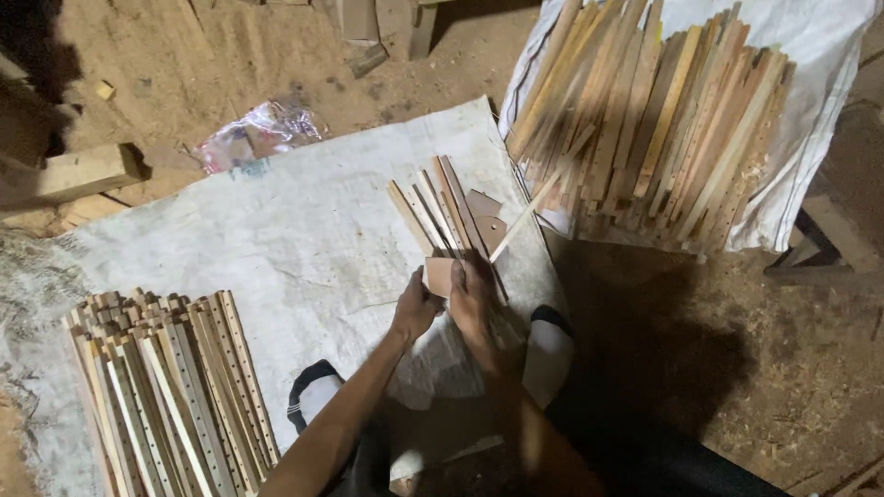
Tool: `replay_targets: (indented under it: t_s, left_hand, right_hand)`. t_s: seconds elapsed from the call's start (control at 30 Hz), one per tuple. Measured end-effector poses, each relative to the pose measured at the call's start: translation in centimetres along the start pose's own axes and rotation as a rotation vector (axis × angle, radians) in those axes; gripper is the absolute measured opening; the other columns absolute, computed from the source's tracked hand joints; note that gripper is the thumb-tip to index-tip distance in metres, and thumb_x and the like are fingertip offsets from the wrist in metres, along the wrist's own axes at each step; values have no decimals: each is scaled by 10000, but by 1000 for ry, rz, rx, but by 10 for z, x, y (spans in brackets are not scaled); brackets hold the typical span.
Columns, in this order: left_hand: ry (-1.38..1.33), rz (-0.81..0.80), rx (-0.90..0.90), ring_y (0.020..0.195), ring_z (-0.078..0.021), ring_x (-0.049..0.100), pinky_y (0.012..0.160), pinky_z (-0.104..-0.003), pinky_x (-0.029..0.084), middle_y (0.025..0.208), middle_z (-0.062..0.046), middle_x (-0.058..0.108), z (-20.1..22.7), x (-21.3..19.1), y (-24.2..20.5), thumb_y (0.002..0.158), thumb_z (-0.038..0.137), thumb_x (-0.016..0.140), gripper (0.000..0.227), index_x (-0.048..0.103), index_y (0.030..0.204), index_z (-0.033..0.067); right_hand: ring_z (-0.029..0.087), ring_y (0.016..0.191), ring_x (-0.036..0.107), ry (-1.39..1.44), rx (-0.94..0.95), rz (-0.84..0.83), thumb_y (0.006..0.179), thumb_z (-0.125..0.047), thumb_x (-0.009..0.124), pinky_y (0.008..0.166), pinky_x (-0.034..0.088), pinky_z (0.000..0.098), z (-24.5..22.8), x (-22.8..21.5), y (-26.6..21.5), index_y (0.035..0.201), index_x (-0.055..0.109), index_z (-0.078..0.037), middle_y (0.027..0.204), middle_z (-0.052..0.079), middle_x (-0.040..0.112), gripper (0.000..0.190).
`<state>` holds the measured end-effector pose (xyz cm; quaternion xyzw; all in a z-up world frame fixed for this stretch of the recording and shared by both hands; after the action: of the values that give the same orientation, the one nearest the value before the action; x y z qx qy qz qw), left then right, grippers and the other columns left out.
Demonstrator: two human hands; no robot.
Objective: The person sits on the floor and smooths thin wooden sticks using a piece of sandpaper. They hold a stick in one hand and rub the sandpaper along its length with the other, then place the finished stick into a pile.
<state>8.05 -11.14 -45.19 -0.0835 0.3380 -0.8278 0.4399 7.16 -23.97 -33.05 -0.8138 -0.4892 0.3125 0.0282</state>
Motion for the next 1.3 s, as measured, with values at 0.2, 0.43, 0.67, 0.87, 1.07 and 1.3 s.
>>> replay_targets:
  t_s: [0.2, 0.43, 0.67, 0.87, 1.07, 1.3]
  left_hand:
    - [-253, 69, -46, 719, -231, 747, 725, -310, 643, 918, -125, 712, -25, 12, 25, 903, 157, 691, 438, 521, 1305, 122]
    - [-149, 20, -51, 721, -235, 769, 719, -363, 643, 847, -133, 742, 2, 2, 2, 896, 160, 667, 293, 612, 1169, 71]
    - [2, -31, 47, 697, -211, 772, 685, -346, 659, 864, -145, 759, 86, -49, -62, 895, 130, 663, 229, 633, 1106, 44]
    - [218, -42, 316, 896, -373, 749, 802, -504, 588, 920, -240, 731, 180, -111, -131, 917, 311, 694, 366, 639, 1061, -21]
    - [122, 19, 395, 716, -293, 763, 727, -430, 619, 774, -191, 712, 287, -172, -251, 1002, 243, 448, 317, 650, 1007, -2]
    - [142, 147, 379, 547, -253, 678, 530, -367, 566, 720, -160, 656, 300, -188, -324, 1062, 259, 415, 340, 608, 1061, -20]
  right_hand:
    - [377, 1499, 373, -35, 122, -26, 1079, -469, 415, 1266, 197, 529, 43, 10, 15, 1463, 572, -87, 1564, 229, 477, 564]
    - [455, 1515, 300, 17, 194, -101, 1066, -565, 372, 1261, 166, 598, 64, 37, -1, 1558, 477, -103, 1622, 260, 374, 683]
    - [400, 1507, 334, 152, 74, -27, 1059, -476, 509, 1273, 192, 550, -3, 23, 4, 1483, 573, -167, 1578, 218, 465, 528]
    - [167, 911, 561, 286, -397, -119, 1069, -300, 602, 857, 470, 334, -162, -19, -14, 978, 725, -88, 887, 24, 610, 262]
    - [130, 902, 587, 380, -439, -247, 1037, -251, 636, 841, 525, 292, -326, -83, -111, 1173, 756, -130, 942, -27, 589, 219]
    - [285, 602, 772, 31, -788, -358, 1098, -235, 472, 523, 629, 321, -397, -124, -163, 1153, 670, -122, 743, 33, 540, 235]
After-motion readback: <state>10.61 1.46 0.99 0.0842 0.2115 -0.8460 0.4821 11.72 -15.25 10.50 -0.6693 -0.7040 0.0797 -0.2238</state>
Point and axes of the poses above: each hand's wrist, its own y-axis towards the middle knuckle, its own x-axis out of the palm, z = x × y, the point moved 9 cm from there along y, towards the middle knuckle
